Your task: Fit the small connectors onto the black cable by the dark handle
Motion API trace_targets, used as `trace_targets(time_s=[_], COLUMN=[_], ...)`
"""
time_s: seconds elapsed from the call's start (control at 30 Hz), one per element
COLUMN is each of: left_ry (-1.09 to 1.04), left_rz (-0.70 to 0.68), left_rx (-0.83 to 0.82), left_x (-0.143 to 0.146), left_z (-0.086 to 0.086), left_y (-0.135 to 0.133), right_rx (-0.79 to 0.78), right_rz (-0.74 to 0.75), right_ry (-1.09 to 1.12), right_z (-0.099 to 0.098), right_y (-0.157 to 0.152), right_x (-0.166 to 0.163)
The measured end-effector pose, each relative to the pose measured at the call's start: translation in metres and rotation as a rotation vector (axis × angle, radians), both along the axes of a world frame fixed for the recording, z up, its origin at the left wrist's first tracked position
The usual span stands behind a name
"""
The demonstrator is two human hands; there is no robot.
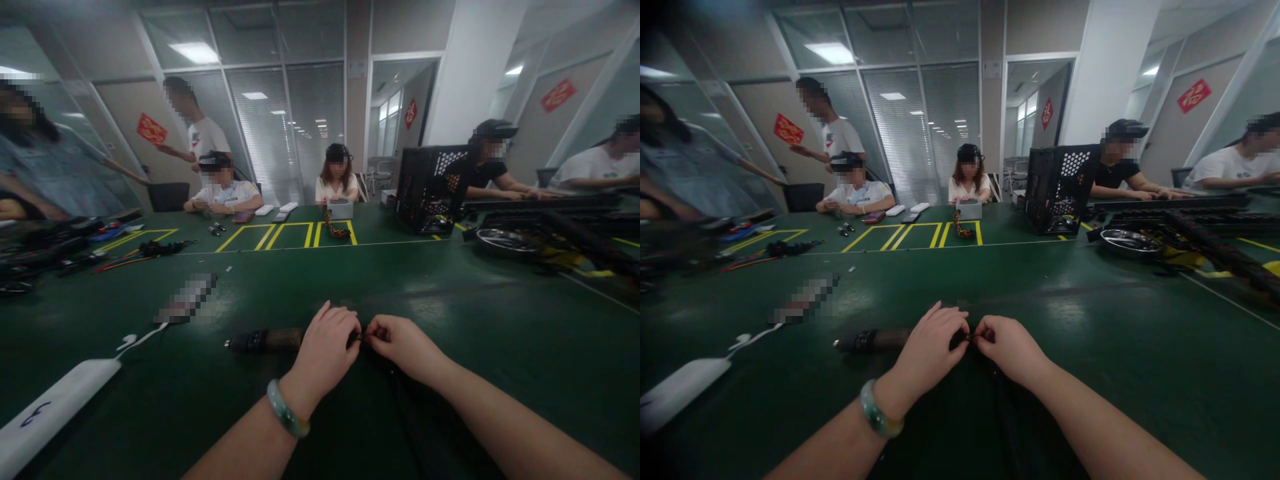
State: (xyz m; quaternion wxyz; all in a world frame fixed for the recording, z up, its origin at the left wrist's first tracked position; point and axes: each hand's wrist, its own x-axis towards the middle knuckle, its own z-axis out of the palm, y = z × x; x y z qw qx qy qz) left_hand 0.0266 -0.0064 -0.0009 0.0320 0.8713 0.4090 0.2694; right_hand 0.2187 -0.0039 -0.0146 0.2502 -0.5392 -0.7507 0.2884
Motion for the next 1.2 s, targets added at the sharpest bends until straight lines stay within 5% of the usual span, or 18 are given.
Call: trace_targets(time_s=[1.2], left_ry=[0.052], left_rz=[0.033], left_rx=[-0.15], left_x=[-0.002], left_z=[0.0027], left_y=[-0.0002], right_rx=[-0.044], right_rz=[0.006], right_ry=[-0.037], right_z=[0.0095], right_y=[-0.0024], right_x=[-0.0012])
